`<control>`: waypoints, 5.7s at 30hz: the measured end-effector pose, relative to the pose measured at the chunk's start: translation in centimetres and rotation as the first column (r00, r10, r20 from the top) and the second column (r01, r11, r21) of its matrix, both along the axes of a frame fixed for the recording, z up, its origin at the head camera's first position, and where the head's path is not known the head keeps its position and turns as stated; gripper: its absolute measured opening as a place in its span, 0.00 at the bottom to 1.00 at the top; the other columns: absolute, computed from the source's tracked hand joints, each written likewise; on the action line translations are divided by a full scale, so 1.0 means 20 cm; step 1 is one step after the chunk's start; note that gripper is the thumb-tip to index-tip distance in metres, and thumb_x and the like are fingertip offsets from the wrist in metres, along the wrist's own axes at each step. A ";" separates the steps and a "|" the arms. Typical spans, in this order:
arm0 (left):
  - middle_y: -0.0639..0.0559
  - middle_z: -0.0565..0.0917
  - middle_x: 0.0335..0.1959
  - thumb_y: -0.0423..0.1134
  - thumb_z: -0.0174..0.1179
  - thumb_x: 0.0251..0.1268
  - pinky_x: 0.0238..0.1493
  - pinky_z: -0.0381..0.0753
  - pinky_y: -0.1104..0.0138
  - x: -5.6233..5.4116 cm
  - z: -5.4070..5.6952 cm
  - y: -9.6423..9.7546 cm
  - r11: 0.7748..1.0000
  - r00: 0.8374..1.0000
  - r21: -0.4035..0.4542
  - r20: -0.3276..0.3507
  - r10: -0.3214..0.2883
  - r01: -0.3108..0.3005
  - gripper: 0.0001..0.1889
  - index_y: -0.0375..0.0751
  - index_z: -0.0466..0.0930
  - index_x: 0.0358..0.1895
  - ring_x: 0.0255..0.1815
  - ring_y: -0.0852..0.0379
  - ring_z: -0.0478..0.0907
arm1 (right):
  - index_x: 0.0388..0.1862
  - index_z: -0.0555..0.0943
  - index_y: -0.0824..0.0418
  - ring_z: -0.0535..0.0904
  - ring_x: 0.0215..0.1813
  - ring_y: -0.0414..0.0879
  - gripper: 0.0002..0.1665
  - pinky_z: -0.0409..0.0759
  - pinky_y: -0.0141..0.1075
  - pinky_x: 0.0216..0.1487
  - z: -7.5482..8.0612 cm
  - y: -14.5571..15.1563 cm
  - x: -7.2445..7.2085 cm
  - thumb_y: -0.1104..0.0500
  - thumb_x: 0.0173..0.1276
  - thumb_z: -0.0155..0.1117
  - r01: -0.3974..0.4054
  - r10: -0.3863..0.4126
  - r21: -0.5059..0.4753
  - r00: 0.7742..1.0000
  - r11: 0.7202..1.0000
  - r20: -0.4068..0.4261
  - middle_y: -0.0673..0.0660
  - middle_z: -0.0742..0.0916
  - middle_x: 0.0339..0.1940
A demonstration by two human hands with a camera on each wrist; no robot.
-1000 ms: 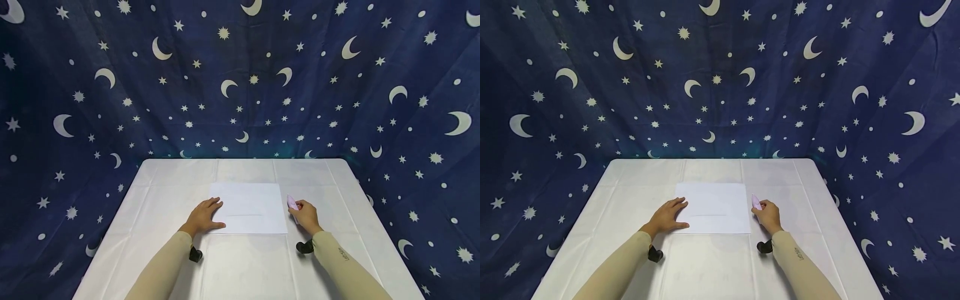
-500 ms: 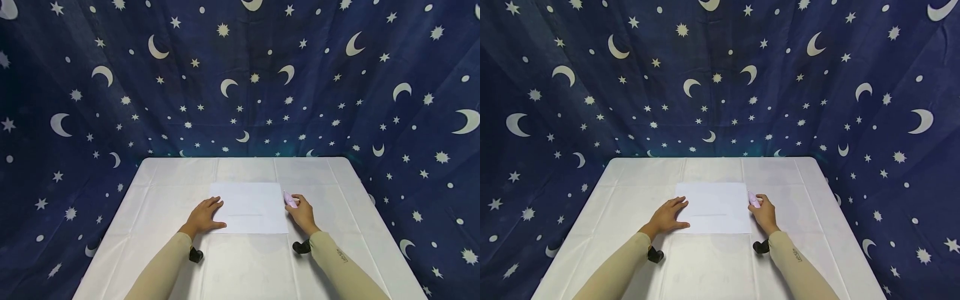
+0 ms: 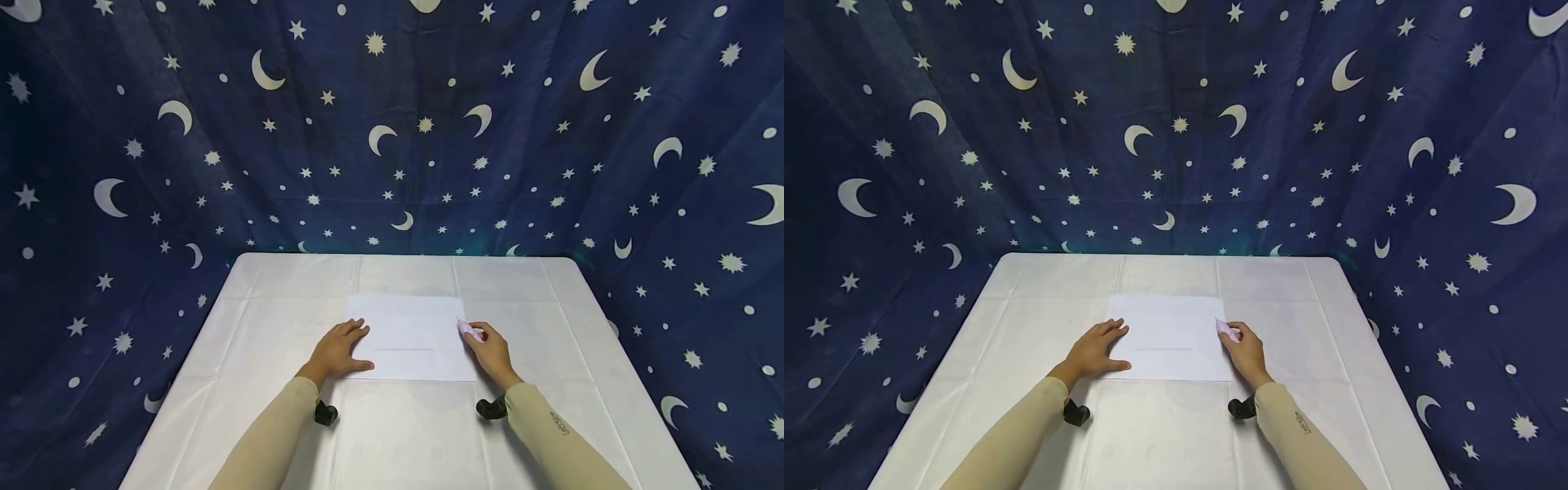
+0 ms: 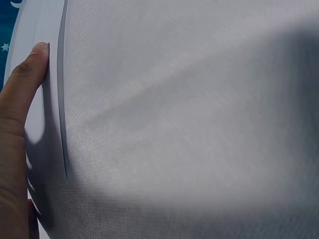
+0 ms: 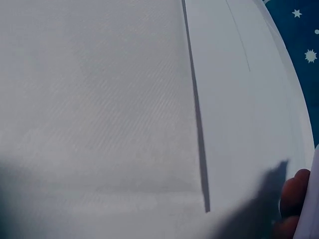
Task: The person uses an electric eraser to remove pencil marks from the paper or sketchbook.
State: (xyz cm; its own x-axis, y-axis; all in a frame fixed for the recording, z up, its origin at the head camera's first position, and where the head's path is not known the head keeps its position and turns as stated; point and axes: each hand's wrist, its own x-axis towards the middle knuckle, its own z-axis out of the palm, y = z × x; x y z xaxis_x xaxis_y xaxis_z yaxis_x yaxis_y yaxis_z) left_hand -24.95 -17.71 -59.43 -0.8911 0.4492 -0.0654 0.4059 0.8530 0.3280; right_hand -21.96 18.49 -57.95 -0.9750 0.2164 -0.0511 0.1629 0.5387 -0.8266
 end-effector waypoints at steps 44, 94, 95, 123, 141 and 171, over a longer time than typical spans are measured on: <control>0.53 0.63 0.77 0.69 0.68 0.47 0.77 0.57 0.50 0.02 0.00 -0.02 0.998 1.000 0.070 -0.030 -0.005 0.007 0.48 0.50 0.68 0.73 0.78 0.47 0.56 | 0.52 0.85 0.61 0.79 0.18 0.43 0.16 0.71 0.28 0.17 -0.04 -0.07 0.08 0.59 0.65 0.68 -0.213 0.215 -0.054 0.976 0.976 0.041 0.54 0.85 0.31; 0.57 0.58 0.78 0.72 0.65 0.48 0.80 0.49 0.54 -0.02 -0.01 -0.03 0.999 1.000 0.046 0.015 0.002 -0.003 0.50 0.55 0.64 0.75 0.79 0.49 0.52 | 0.45 0.88 0.55 0.77 0.38 0.43 0.11 0.78 0.30 0.35 -0.04 -0.06 0.05 0.58 0.64 0.70 -0.318 0.317 0.031 0.948 0.948 0.040 0.56 0.88 0.43; 0.57 0.58 0.78 0.72 0.65 0.48 0.80 0.49 0.54 -0.02 -0.01 -0.03 0.999 1.000 0.045 0.013 0.001 -0.002 0.50 0.55 0.64 0.75 0.79 0.49 0.52 | 0.45 0.88 0.55 0.77 0.38 0.43 0.10 0.78 0.30 0.35 -0.04 -0.07 0.05 0.58 0.64 0.71 -0.317 0.316 0.028 0.948 0.948 0.042 0.56 0.88 0.43; 0.57 0.58 0.78 0.73 0.64 0.48 0.80 0.49 0.54 0.01 -0.05 -0.01 0.999 1.000 0.049 -0.013 0.010 -0.010 0.50 0.54 0.64 0.75 0.79 0.50 0.52 | 0.45 0.88 0.57 0.76 0.29 0.41 0.10 0.78 0.30 0.22 -0.06 -0.05 0.05 0.60 0.63 0.70 -0.310 0.310 0.004 0.949 0.951 0.065 0.59 0.88 0.42; 0.56 0.59 0.78 0.71 0.66 0.47 0.80 0.49 0.53 0.04 -0.07 0.01 0.998 0.999 0.065 -0.028 0.024 -0.023 0.50 0.54 0.65 0.74 0.79 0.49 0.53 | 0.45 0.88 0.57 0.75 0.27 0.41 0.11 0.78 0.30 0.22 -0.06 -0.04 0.05 0.59 0.63 0.70 -0.334 0.333 0.006 0.941 0.943 0.060 0.58 0.88 0.40; 0.56 0.59 0.78 0.73 0.64 0.48 0.80 0.48 0.54 0.04 -0.09 0.00 0.997 0.999 0.072 -0.031 0.017 -0.014 0.50 0.54 0.63 0.75 0.79 0.50 0.52 | 0.45 0.88 0.57 0.75 0.27 0.39 0.11 0.78 0.29 0.22 -0.06 -0.02 0.06 0.60 0.63 0.70 -0.321 0.318 0.029 0.945 0.947 0.069 0.57 0.88 0.41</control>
